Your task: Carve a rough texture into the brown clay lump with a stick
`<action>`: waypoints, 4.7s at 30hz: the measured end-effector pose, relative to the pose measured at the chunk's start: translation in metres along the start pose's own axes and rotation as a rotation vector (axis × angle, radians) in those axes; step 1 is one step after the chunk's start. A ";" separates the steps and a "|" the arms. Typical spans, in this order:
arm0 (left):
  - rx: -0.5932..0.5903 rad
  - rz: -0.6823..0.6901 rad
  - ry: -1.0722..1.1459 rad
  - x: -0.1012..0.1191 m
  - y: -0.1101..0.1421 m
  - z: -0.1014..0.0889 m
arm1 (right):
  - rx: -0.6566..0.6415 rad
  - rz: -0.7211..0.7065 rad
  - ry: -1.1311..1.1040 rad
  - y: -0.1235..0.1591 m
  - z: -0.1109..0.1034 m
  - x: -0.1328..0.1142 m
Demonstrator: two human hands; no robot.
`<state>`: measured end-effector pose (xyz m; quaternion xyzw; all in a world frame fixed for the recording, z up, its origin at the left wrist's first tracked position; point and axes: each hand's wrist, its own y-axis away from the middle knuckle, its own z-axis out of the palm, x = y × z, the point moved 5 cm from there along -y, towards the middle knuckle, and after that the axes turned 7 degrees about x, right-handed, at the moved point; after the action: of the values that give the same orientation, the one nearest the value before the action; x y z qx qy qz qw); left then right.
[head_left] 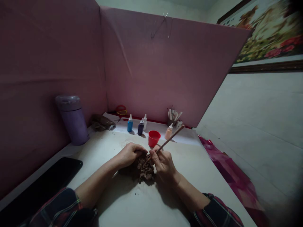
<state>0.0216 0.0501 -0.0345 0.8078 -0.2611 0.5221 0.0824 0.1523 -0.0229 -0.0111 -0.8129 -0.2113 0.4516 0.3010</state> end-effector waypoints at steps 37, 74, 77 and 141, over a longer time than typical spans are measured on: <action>0.004 0.010 0.011 -0.013 -0.004 0.002 | 0.212 -0.063 0.049 0.002 -0.017 -0.005; 0.000 0.025 0.079 -0.008 -0.003 0.000 | 0.099 0.127 -0.121 -0.013 -0.002 0.009; -0.012 0.039 0.065 -0.007 -0.002 0.000 | 0.028 0.065 -0.023 -0.010 0.005 0.008; -0.009 -0.004 0.067 -0.013 -0.004 0.003 | 0.345 0.210 -0.164 -0.024 -0.019 0.017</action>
<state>0.0221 0.0565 -0.0470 0.7899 -0.2589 0.5476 0.0956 0.1754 -0.0011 0.0025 -0.7275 -0.0688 0.5747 0.3685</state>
